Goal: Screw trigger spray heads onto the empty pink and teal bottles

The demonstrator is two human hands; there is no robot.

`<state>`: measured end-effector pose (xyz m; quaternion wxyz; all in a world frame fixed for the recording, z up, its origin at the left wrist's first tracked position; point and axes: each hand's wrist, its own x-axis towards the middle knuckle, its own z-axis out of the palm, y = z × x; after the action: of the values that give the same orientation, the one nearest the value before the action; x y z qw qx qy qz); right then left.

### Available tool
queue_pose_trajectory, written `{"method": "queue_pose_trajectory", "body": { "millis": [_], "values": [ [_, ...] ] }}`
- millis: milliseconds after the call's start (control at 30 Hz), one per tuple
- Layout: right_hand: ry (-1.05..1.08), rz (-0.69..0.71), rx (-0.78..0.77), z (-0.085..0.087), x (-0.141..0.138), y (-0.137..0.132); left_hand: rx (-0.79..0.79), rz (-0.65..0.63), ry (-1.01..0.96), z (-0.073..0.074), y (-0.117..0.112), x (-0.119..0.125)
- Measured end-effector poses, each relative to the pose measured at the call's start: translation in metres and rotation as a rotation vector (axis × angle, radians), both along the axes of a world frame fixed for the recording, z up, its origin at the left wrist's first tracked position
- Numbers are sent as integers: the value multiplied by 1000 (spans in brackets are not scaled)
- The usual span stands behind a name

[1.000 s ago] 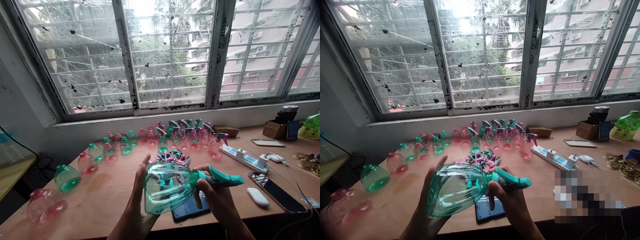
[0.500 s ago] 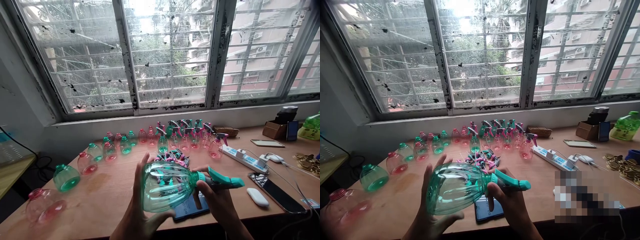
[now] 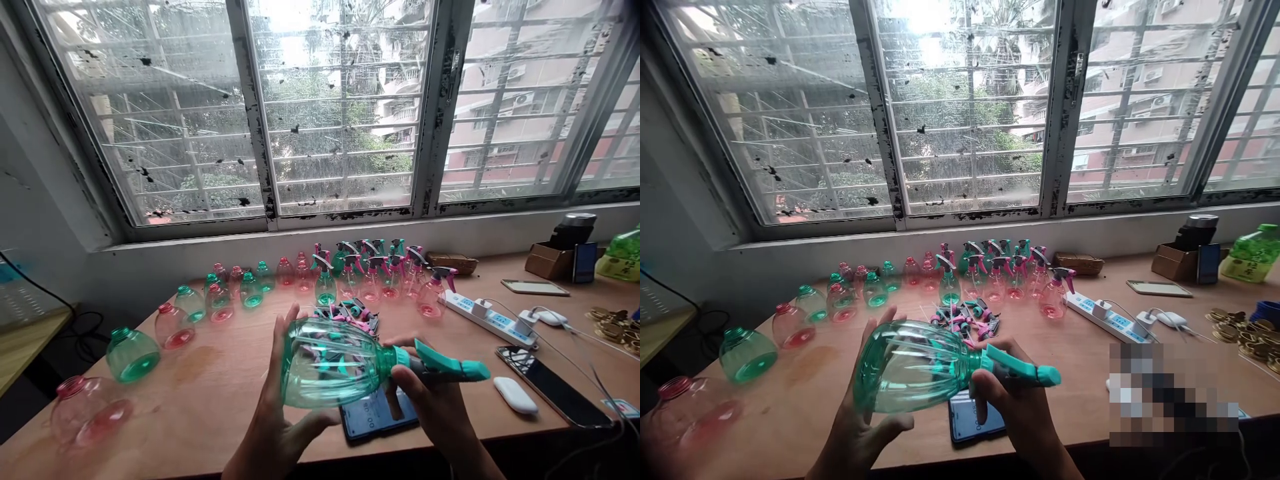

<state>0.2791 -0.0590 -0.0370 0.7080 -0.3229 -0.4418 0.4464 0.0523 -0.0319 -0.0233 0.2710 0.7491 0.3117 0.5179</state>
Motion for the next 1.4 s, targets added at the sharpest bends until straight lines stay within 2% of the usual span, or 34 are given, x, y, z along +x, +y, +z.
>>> {"method": "queue_pose_trajectory", "body": {
  "millis": [200, 433, 533, 700, 867, 967, 1100, 1200, 1300, 1400],
  "values": [
    [19, -35, 18, 1, 0, 1, 174, 27, -28, -7, 1, 6],
    [-40, -18, 15, 2, 0, -2, 10, -23, -84, 3, -2, 2],
    [-19, 1, 14, 2, 2, -2, 48, -10, -42, 4, 0, 1],
    [57, 76, 18, 2, 1, 2, 135, -23, -47, -4, -2, 3],
    [-1, -23, 18, 2, 1, -1, -29, -42, -31, 1, -3, -2],
    [-20, -49, 27, 2, 2, -1, 19, -31, -22, 4, -1, -1],
    [20, 2, 15, 2, 3, 0, 159, -24, -64, -1, 1, 3],
    [-3, -34, 31, 3, 0, -2, 87, 1, -37, -4, 2, -2],
    [-46, -85, 38, 5, -1, -4, -17, -33, -37, -2, 3, -8],
    [-44, -72, 33, 5, 1, -3, -9, -36, -41, 1, 3, -8]
  ]
}}
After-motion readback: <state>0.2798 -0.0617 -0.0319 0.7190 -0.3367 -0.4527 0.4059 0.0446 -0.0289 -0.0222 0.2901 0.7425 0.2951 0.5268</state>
